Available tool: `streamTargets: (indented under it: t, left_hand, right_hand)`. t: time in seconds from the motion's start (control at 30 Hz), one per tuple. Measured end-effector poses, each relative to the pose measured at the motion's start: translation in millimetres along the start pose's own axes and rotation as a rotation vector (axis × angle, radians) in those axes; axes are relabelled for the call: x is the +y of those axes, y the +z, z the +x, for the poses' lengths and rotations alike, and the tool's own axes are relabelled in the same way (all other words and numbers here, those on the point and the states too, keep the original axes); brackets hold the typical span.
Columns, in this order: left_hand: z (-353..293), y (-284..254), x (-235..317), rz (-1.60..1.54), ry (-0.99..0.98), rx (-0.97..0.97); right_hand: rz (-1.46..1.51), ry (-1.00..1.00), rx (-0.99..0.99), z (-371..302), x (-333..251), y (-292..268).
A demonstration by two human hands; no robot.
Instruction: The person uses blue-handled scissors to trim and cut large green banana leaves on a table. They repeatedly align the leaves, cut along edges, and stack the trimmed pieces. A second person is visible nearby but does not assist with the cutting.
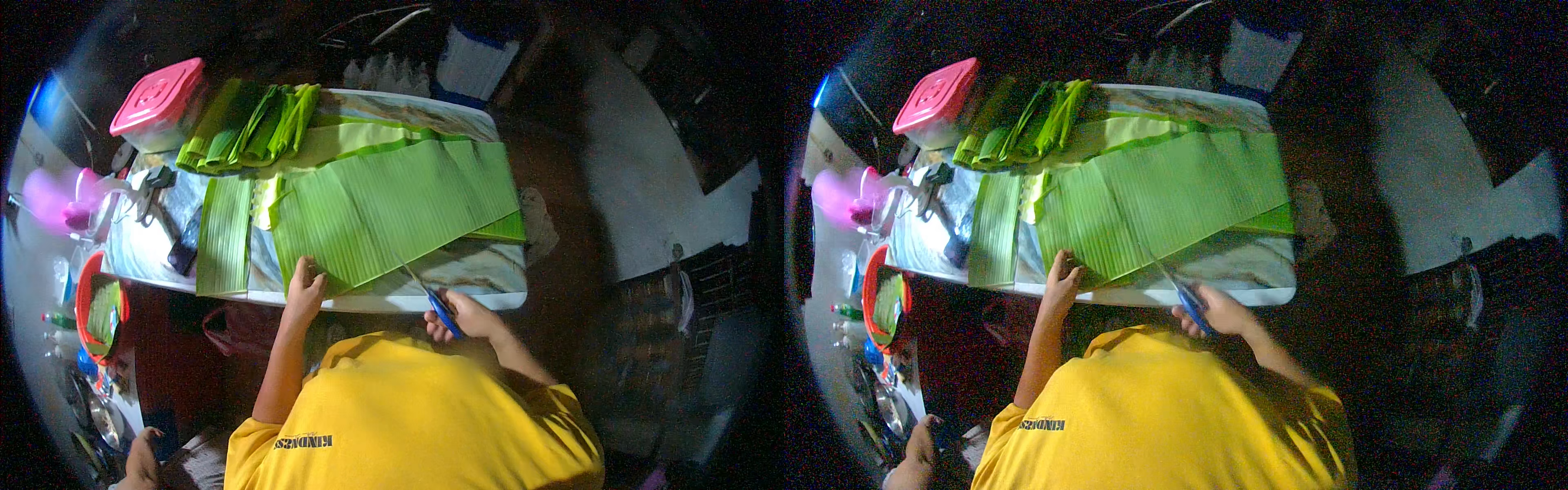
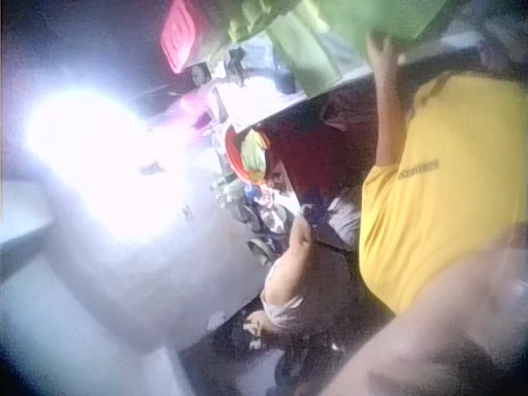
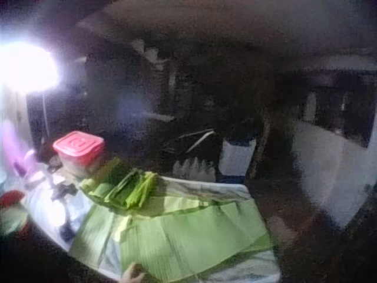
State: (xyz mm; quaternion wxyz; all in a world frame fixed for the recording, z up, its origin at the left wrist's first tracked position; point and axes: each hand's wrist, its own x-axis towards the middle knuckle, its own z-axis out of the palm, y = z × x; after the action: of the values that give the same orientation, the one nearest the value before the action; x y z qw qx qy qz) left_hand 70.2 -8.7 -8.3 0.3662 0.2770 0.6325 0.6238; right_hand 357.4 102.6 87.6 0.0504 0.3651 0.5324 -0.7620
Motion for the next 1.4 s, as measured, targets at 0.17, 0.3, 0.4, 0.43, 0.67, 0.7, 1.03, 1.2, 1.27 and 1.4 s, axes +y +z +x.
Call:
streamTargets:
  t: [0.17,0.3,0.4,0.43,0.67,0.7,1.03,1.2,1.27,1.4]
  left_hand:
    - [-1.9,10.0,22.9,0.042,-0.064,-0.093]
    - [5.2,3.6,39.7,0.008,-0.019,-0.182]
    - [20.0,-10.9,46.1,0.086,0.0,-0.23]
    - [26.4,-17.1,37.7,0.058,0.004,-0.205]
    - [37.2,-65.3,36.5,0.051,0.03,-0.083]
    - [43.6,-86.4,29.6,0.072,0.05,-0.101]
    - [48.5,-263.6,56.5,0.153,0.167,0.519]
    - [39.5,-289.9,23.3,0.33,0.045,0.673]
    - [37.7,-286.6,12.5,0.269,0.053,0.549]
    - [36.0,-258.2,12.8,0.299,0.106,0.467]
  right_hand:
    - [-1.097,-0.784,0.706,46.6,-33.0,-2.9]
    - [-1.02,-0.811,0.668,111.8,-1.0,-42.2]
    - [-1.038,-0.92,0.715,117.7,3.9,-43.0]
    - [-1.016,-0.899,0.714,120.0,6.2,-43.7]
    - [-1.051,-0.862,0.728,121.5,6.8,-42.4]
    - [-1.036,-0.862,0.727,122.3,7.3,-41.3]
    - [-1.067,-0.953,0.801,129.8,11.3,-43.6]
    - [-1.06,-0.841,0.73,121.4,5.2,-41.8]
    - [-1.058,-0.825,0.697,118.7,2.1,-40.6]
    - [-1.083,-0.833,0.717,117.6,1.3,-40.5]
